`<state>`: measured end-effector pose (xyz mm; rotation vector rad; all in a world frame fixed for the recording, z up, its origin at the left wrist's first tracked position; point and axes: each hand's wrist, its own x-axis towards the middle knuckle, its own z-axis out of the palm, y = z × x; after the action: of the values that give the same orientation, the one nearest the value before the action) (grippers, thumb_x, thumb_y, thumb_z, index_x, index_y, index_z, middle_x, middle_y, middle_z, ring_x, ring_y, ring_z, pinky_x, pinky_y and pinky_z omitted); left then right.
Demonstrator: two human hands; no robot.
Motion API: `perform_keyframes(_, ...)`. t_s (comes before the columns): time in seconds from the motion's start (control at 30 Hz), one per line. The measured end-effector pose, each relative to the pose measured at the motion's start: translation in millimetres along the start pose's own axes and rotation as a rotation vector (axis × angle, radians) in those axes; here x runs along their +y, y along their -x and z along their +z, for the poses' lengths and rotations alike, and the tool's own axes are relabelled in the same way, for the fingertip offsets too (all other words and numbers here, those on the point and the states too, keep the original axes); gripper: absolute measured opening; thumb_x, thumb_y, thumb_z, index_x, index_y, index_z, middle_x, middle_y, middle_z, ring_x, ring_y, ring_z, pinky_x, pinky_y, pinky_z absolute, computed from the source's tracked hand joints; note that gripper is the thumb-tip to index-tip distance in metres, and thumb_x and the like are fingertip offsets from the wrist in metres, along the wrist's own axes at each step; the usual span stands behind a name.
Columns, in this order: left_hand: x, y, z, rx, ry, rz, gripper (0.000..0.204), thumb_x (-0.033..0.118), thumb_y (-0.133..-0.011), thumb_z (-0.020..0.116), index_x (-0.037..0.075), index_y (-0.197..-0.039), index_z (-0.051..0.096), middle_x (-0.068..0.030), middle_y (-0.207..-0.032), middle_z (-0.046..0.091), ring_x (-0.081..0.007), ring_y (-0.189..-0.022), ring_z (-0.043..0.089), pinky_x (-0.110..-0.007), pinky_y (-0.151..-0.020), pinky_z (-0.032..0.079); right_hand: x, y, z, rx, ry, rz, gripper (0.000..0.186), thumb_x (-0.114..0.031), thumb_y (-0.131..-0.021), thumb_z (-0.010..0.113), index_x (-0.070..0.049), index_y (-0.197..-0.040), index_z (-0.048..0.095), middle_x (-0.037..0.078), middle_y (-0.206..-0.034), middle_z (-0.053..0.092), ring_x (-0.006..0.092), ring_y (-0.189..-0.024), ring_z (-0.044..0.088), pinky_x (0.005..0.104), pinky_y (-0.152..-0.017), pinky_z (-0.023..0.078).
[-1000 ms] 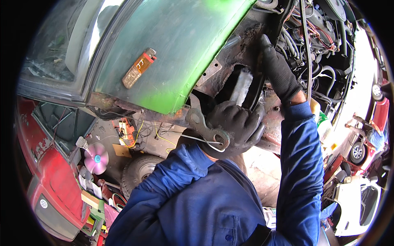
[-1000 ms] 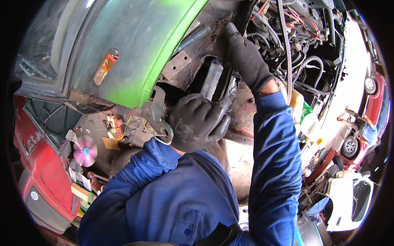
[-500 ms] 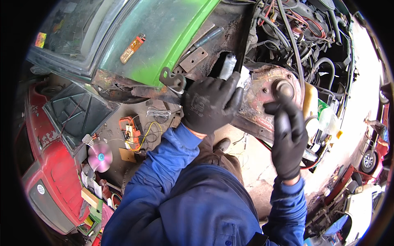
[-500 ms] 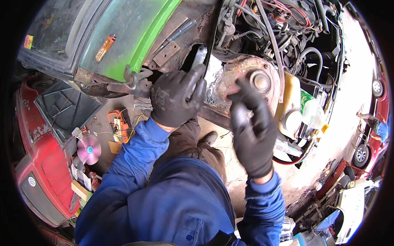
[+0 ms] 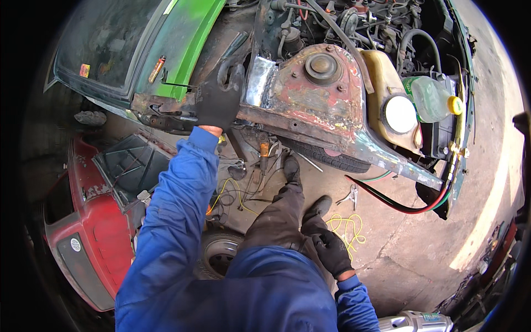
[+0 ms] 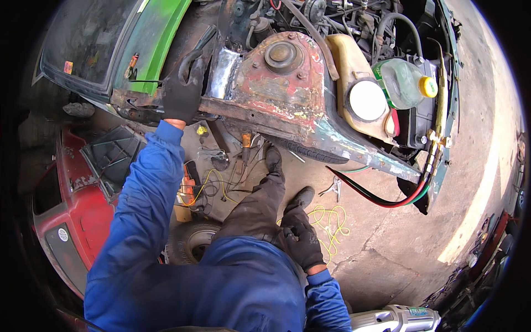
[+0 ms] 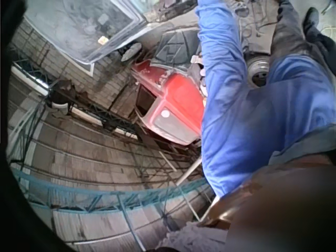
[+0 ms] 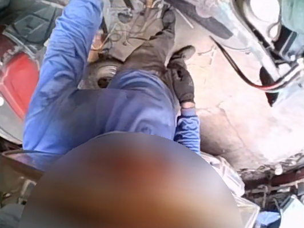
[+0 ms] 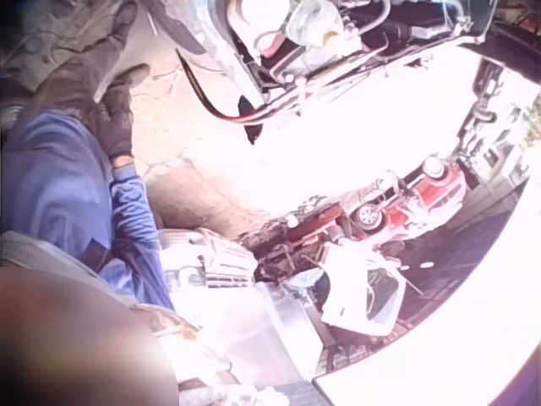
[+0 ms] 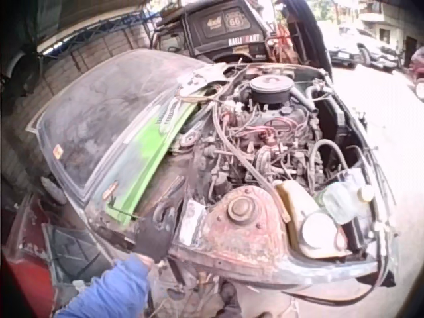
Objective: The person works on the front frame of a green car with the hood open. They use a hammer and chisel to remove rusted sections, then apply a cutting torch to heat and cut metal. They also use an angle grinder to smooth edges and a wrench to adjust components.
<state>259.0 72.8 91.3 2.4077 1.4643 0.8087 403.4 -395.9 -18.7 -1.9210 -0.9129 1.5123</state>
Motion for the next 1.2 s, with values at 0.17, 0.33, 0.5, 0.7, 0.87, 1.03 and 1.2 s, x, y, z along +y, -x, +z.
perform_keyframes(0.17, 2, -5, -1, -0.033, -0.055, 0.04, 0.035, 0.026, -0.111, 0.066, 0.003, -0.135, 0.076, -0.0222, -0.125, 0.08, -0.0329, -0.113, 0.077, -0.041, -0.103, 0.055, 99, 9, 11, 0.098, -0.01, 0.28, 0.048, -0.035, -0.104, 0.073, -0.002, -0.138, 0.073, 0.024, -0.11, 0.078, 0.041, -0.1, 0.076, 0.0498, -0.089, 0.06)
perform_keyframes(0.33, -7, -10, 0, -0.043, -0.072, 0.074, 0.036, 0.027, -0.111, 0.065, 0.003, -0.135, 0.076, -0.016, -0.125, 0.081, -0.0247, -0.113, 0.076, -0.038, -0.104, 0.055, 157, 8, 20, 0.137, -0.1, 0.416, 0.052, -0.038, -0.106, 0.071, 0.001, -0.14, 0.072, 0.025, -0.108, 0.081, 0.0409, -0.099, 0.078, 0.0485, -0.091, 0.06)
perform_keyframes(0.5, -10, -9, 1, 0.012, -0.089, 0.149, 0.033, 0.024, -0.111, 0.067, 0.007, -0.136, 0.078, -0.0141, -0.125, 0.082, -0.0308, -0.113, 0.078, -0.04, -0.1, 0.057, 187, -5, 32, 0.134, -0.04, 0.357, 0.05, -0.041, -0.107, 0.069, -0.002, -0.139, 0.072, 0.026, -0.114, 0.08, 0.0424, -0.105, 0.078, 0.0501, -0.093, 0.06)
perform_keyframes(0.7, 2, 0, 3, 0.079, 0.146, 0.104, 0.038, 0.031, -0.114, 0.063, -0.002, -0.129, 0.075, -0.016, -0.105, 0.082, -0.0223, -0.097, 0.08, -0.038, -0.09, 0.058, 161, -46, 36, 0.091, 0.113, 0.28, 0.048, -0.036, -0.108, 0.068, -0.002, -0.141, 0.072, 0.027, -0.126, 0.077, 0.0418, -0.112, 0.076, 0.0494, -0.099, 0.059)
perform_keyframes(0.87, -14, 2, 5, 0.193, 0.133, 0.277, 0.034, 0.026, -0.112, 0.066, -0.002, -0.126, 0.076, -0.0205, -0.106, 0.082, -0.0288, -0.1, 0.081, -0.04, -0.089, 0.059, 115, -105, 25, 0.2, 0.105, -0.023, 0.042, -0.029, -0.109, 0.069, -0.003, -0.142, 0.07, 0.024, -0.119, 0.076, 0.0379, -0.101, 0.076, 0.0479, -0.09, 0.06)
perform_keyframes(1.03, -36, 12, 7, 0.434, 0.005, 0.502, 0.033, 0.027, -0.108, 0.07, 0.001, -0.126, 0.078, -0.0222, -0.115, 0.081, -0.0323, -0.102, 0.079, -0.042, -0.087, 0.059, 128, -203, 51, 0.215, 0.263, -0.181, 0.038, -0.031, -0.109, 0.071, -0.009, -0.139, 0.075, 0.021, -0.117, 0.077, 0.0336, -0.095, 0.074, 0.0454, -0.087, 0.059)
perform_keyframes(1.2, -55, 29, 4, 0.356, -0.201, 0.559, 0.035, 0.039, -0.106, 0.072, 0.01, -0.123, 0.081, -0.0158, -0.111, 0.083, -0.0362, -0.096, 0.079, -0.045, -0.078, 0.06, 221, -307, 116, 0.056, 0.417, -0.095, 0.052, -0.042, -0.1, 0.072, -0.015, -0.144, 0.073, 0.028, -0.141, 0.07, 0.049, -0.125, 0.069, 0.0547, -0.11, 0.055)
